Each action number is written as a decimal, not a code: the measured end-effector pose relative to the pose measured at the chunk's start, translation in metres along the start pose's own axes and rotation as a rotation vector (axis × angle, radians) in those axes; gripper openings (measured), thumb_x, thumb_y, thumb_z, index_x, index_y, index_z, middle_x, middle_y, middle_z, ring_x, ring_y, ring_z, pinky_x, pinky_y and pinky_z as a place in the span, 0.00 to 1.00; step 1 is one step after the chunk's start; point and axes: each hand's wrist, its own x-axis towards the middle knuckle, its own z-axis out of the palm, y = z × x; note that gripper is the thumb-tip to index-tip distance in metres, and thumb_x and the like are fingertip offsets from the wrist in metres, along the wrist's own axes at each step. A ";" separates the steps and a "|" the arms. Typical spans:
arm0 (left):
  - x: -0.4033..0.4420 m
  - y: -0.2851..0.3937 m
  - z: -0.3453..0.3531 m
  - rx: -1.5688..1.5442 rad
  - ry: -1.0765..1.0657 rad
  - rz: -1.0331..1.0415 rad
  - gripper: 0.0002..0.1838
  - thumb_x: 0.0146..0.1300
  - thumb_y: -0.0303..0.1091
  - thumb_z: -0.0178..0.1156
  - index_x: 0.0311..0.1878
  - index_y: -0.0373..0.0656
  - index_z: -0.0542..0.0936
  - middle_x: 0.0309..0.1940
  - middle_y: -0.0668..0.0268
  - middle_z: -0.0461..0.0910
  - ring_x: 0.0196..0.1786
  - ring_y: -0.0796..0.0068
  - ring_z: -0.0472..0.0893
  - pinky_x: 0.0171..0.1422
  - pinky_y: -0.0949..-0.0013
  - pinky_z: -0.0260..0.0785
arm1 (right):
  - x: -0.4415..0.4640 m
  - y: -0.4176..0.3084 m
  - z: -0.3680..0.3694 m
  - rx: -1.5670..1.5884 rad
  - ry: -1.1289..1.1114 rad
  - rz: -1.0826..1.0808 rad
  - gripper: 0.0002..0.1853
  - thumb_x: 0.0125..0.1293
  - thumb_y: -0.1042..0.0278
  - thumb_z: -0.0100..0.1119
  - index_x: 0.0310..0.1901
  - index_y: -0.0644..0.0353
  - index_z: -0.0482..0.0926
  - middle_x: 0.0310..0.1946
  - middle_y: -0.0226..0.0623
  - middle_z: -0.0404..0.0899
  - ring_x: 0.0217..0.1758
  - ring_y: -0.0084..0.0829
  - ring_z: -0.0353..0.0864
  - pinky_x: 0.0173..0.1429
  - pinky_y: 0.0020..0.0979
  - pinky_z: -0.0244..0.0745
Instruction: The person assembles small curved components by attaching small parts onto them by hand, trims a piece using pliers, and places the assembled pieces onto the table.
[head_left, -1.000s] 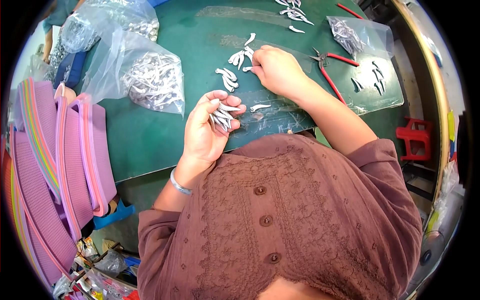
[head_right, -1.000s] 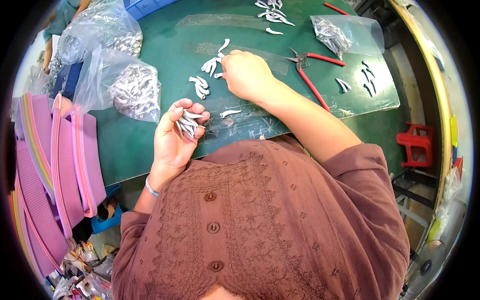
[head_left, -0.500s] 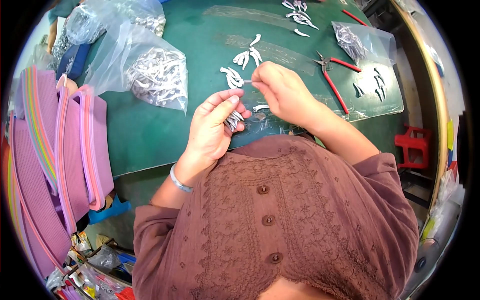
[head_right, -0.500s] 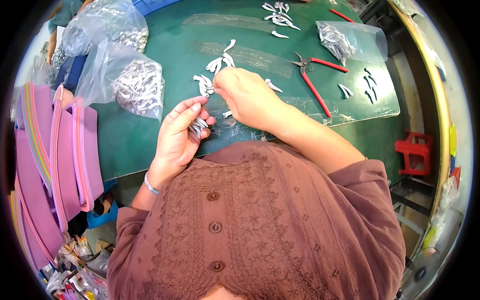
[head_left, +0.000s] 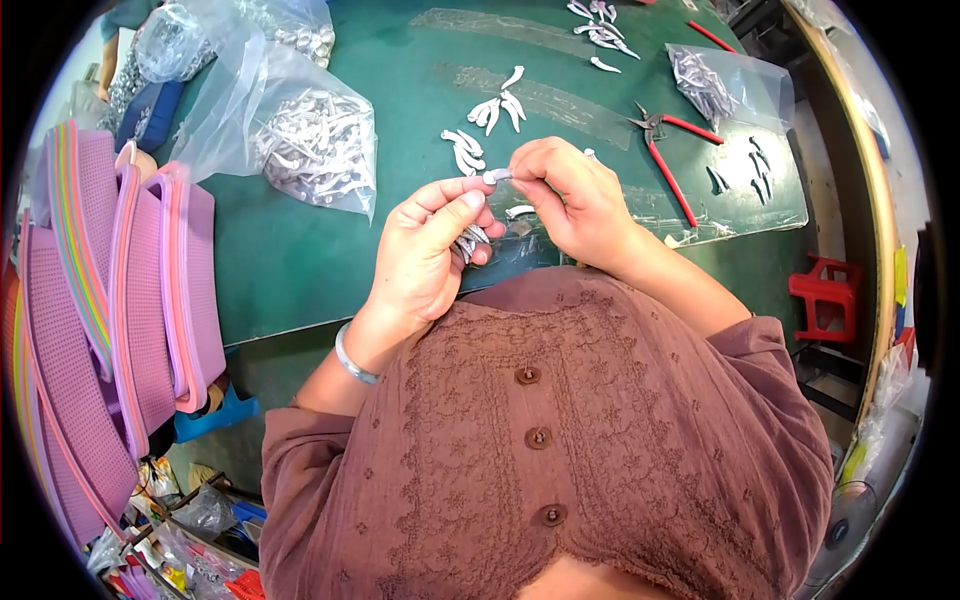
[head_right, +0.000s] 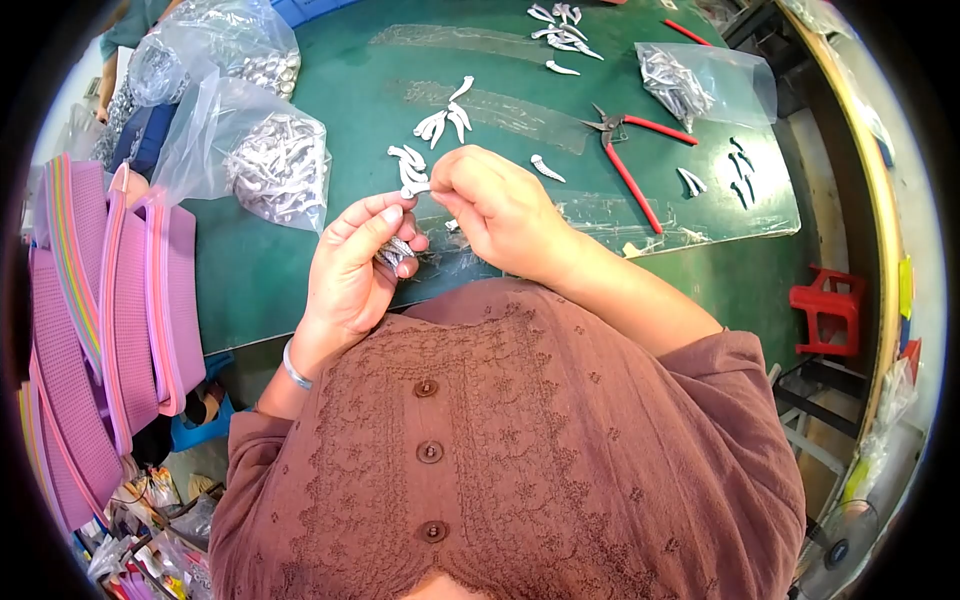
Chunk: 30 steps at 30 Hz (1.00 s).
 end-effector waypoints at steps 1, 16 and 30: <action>0.000 -0.001 -0.001 -0.005 -0.002 0.001 0.08 0.62 0.29 0.53 0.41 0.37 0.76 0.27 0.66 0.74 0.30 0.75 0.75 0.26 0.77 0.63 | 0.000 0.000 0.000 0.001 0.001 0.003 0.07 0.52 0.84 0.55 0.30 0.64 0.69 0.28 0.40 0.73 0.31 0.38 0.74 0.34 0.30 0.70; 0.003 -0.004 -0.004 -0.048 -0.032 0.019 0.09 0.61 0.30 0.54 0.44 0.38 0.75 0.27 0.67 0.74 0.31 0.76 0.75 0.26 0.78 0.63 | -0.002 -0.009 -0.002 0.034 0.016 -0.010 0.11 0.47 0.84 0.58 0.34 0.63 0.73 0.32 0.38 0.75 0.35 0.37 0.77 0.38 0.28 0.73; 0.002 -0.008 -0.007 -0.017 -0.032 0.058 0.10 0.61 0.29 0.54 0.45 0.39 0.75 0.27 0.67 0.75 0.32 0.77 0.75 0.28 0.78 0.63 | -0.008 -0.005 -0.001 0.184 0.008 0.140 0.09 0.51 0.82 0.57 0.35 0.64 0.73 0.32 0.36 0.76 0.33 0.28 0.77 0.38 0.25 0.72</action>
